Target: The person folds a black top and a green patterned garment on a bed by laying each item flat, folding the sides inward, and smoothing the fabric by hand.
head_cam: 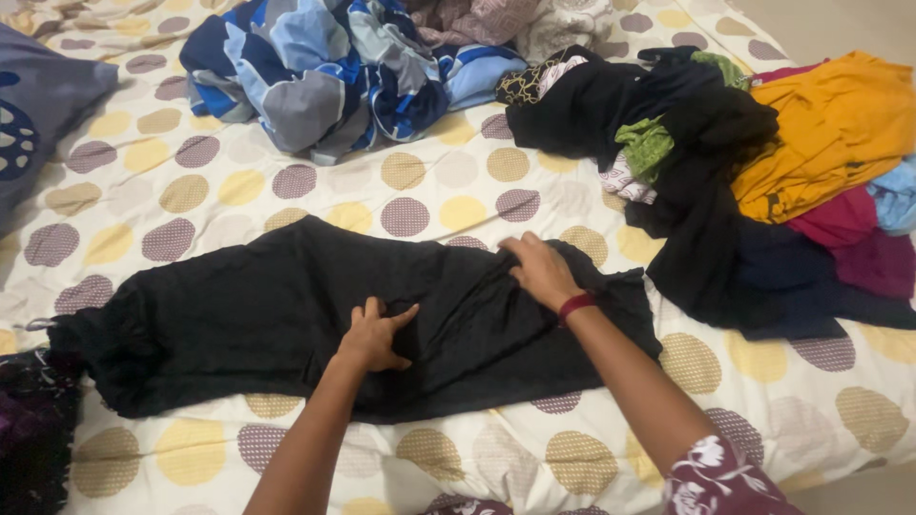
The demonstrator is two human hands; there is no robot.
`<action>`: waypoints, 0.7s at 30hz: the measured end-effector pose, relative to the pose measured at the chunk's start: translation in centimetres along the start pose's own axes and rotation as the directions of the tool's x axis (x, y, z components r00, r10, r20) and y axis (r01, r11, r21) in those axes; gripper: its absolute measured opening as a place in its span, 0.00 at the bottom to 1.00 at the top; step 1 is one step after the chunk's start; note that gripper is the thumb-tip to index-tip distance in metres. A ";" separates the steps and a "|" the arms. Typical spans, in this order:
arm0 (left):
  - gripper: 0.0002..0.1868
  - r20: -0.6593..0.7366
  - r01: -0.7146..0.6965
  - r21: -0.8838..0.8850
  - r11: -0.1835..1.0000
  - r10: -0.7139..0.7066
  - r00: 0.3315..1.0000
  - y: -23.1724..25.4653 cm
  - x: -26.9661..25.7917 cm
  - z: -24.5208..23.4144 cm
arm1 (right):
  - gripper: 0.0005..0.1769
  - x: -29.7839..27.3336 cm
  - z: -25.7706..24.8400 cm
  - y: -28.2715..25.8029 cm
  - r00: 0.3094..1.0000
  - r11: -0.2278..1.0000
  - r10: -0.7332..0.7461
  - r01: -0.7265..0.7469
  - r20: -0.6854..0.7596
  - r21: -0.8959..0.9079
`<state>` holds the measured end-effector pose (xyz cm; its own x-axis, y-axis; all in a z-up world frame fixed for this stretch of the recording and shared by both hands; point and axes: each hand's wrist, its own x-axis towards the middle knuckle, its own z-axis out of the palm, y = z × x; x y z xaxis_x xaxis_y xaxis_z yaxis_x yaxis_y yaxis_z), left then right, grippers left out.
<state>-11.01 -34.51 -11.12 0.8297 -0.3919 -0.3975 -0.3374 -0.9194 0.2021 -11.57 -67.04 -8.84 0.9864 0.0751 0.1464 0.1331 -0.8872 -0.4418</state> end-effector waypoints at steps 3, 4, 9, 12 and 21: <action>0.56 -0.018 -0.033 0.014 0.999 0.033 0.999 -0.9 1.0 1.4 | 0.24 -1.2 -3.4 -0.3 0.989 0.988 -0.111 0.120 -0.095 0.097; 0.55 -0.029 -0.048 0.038 0.998 0.049 0.998 -1.1 1.3 1.6 | 0.18 -1.9 -4.6 -0.2 0.977 0.972 -0.162 0.182 -0.141 0.147; 0.53 -0.083 -0.075 0.088 0.993 0.083 0.993 -1.6 1.7 2.5 | 0.13 -8.2 -9.1 2.2 0.951 0.948 -0.194 0.246 -0.241 0.204; 0.53 -0.072 -0.062 0.072 0.996 0.067 0.995 -1.4 1.5 2.1 | 0.12 -13.3 -9.9 4.4 0.985 0.980 -0.147 0.157 -0.086 0.125; 0.57 0.020 0.073 0.072 0.995 -0.074 0.997 1.8 -0.9 -1.7 | 0.16 -20.3 -5.0 12.6 0.813 0.796 0.583 -0.568 -0.010 0.208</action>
<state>-11.66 -35.79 -8.87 0.8437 -0.3230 -0.4289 -0.3073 -0.9455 0.1074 -30.36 -81.98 -12.98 0.8782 -0.4604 -0.1295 -0.4344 -0.6546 -0.6187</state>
